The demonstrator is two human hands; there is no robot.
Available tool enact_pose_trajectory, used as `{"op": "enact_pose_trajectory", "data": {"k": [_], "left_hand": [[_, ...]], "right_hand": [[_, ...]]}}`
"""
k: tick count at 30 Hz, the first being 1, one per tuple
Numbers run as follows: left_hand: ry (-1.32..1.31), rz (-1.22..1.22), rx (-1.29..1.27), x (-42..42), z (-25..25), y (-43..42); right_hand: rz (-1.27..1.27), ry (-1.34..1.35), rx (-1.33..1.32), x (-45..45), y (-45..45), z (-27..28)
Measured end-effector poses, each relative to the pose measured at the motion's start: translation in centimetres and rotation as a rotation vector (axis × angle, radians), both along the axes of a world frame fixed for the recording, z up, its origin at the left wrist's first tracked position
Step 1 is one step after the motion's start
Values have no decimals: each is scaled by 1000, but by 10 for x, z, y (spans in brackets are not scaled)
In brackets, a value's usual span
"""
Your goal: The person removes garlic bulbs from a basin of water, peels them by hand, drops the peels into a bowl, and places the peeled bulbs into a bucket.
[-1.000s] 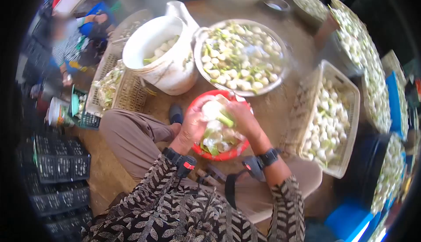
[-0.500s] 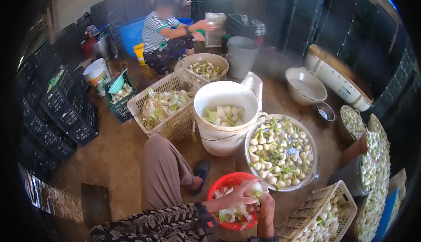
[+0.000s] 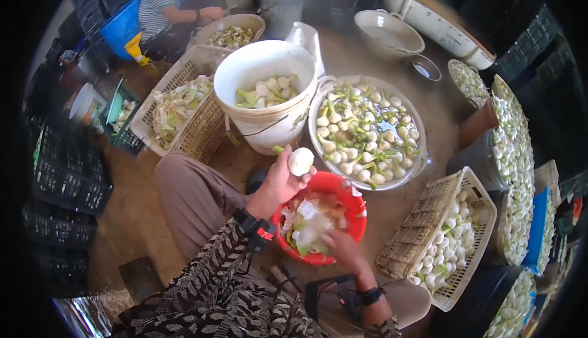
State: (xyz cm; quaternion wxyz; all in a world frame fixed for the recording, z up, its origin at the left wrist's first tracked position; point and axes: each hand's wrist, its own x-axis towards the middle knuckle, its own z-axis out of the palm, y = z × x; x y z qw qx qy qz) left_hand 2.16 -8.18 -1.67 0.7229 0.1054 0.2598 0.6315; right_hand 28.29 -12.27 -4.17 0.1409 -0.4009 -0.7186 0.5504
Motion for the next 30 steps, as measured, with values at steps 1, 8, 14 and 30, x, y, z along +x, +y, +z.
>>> {"op": "enact_pose_trajectory", "data": {"k": [1,8,14,30], "left_hand": [[-78,-19,0,1,3,4],[289,32,-52,17,28,25],[1072,166,238,48,18,22],[1814,-471,502,64,-51,13]], "right_hand": [[72,-217,210,-11,-2,10],[-293,110,262,-40,49,78],[-271,105,874,-76,97,81],[-218,565,386,-159,282,130]]}}
